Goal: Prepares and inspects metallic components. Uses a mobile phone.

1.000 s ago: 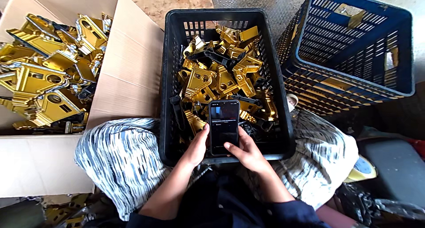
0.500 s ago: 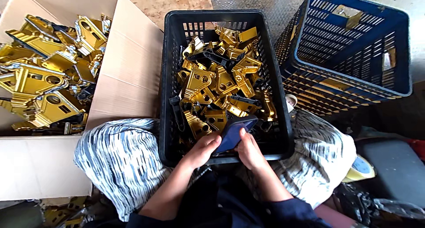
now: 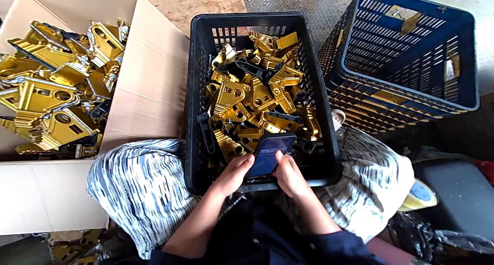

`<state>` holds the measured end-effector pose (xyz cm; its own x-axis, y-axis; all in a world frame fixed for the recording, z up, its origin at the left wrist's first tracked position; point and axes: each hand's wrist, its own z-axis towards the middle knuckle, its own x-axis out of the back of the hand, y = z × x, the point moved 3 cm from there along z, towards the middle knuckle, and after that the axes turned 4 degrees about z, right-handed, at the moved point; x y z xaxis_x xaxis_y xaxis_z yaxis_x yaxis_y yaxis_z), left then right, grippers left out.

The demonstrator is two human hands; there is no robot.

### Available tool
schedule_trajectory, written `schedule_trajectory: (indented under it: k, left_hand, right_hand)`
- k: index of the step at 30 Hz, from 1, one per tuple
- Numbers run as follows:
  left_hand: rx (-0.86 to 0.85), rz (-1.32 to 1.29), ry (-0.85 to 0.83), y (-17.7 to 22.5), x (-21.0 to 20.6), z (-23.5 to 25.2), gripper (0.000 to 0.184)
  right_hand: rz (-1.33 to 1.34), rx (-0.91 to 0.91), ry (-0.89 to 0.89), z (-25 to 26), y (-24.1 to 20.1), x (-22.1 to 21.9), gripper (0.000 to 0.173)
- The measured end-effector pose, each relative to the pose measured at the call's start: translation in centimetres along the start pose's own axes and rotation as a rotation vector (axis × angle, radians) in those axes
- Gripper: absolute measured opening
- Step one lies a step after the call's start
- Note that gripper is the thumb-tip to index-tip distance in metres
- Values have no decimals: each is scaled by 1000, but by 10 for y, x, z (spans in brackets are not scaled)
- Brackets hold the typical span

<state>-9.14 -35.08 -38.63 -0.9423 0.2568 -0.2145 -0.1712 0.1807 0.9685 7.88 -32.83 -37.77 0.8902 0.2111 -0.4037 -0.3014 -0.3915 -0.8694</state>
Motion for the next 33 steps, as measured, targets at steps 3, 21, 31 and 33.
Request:
schedule_trajectory:
  k: [3, 21, 31, 33]
  left_hand:
    - [-14, -7, -11, 0, 0, 0, 47]
    - [-11, 6, 2, -1, 0, 1, 48]
    - [-16, 2, -13, 0, 0, 0, 47]
    - [-21, -4, -21, 0, 0, 0, 48]
  right_hand:
    - [-3, 2, 4, 0, -1, 0, 54]
    - [-2, 6, 6, 0, 0, 0, 58]
    - [-5, -3, 25, 0, -2, 0, 51]
    - [1, 3, 21, 0, -2, 0, 51]
